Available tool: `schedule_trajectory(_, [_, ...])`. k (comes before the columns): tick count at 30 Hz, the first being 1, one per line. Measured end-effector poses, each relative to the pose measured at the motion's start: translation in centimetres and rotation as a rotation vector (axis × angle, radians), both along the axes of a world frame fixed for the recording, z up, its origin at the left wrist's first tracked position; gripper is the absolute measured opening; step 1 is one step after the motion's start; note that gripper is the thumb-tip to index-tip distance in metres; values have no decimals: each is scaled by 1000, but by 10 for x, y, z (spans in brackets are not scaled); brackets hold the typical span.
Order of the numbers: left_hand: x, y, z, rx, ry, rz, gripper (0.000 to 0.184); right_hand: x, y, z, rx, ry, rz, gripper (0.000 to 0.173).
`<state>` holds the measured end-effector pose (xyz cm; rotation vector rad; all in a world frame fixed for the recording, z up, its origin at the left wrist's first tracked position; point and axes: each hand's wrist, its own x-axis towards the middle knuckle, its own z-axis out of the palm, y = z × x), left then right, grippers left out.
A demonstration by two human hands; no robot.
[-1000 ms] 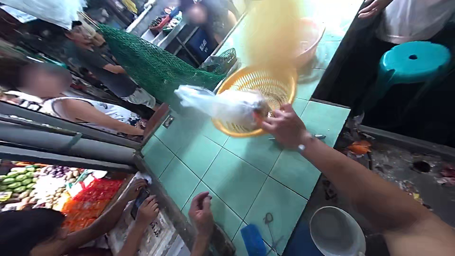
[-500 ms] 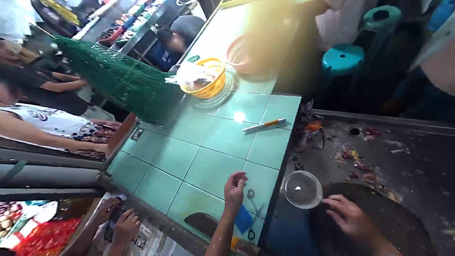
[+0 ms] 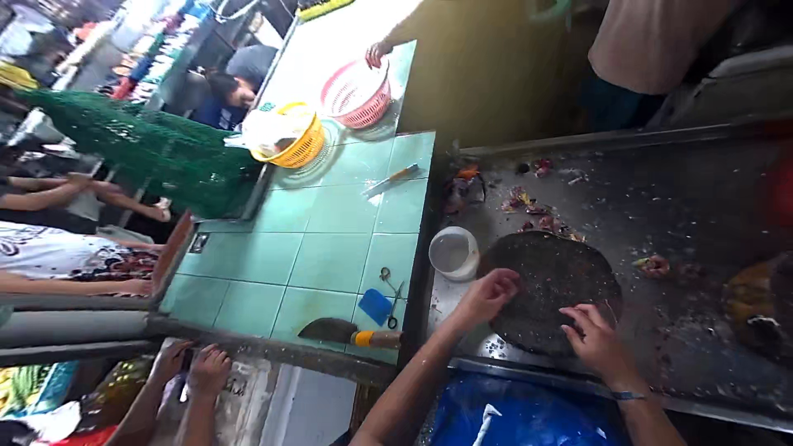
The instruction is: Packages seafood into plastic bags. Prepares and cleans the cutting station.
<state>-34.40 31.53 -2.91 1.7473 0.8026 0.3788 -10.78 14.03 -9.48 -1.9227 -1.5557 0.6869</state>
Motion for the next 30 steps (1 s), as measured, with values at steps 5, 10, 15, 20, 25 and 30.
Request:
schedule_trajectory(5, [-5, -59, -25, -19, 255, -127, 36, 3, -29, 6, -237, 14, 166, 36])
schedule_trajectory(10, [0, -114, -47, -84, 342, -18, 35, 26, -72, -12, -445, -6, 260, 36])
schedule_trajectory(15, [38, -153, -70, -52, 294, -134, 33, 59, -122, -10, -651, -66, 289, 39])
schedule_trajectory(20, [81, -146, -83, -71, 288, -299, 33, 93, -137, 8, -653, -61, 59, 40])
schedule_trajectory(25, [135, -119, -90, -24, 299, -454, 32, 176, -161, 26, -553, 3, -282, 43])
schedule_trajectory(30, [184, -125, -78, -87, 150, -257, 30, 332, -214, 3, -324, -178, -830, 45])
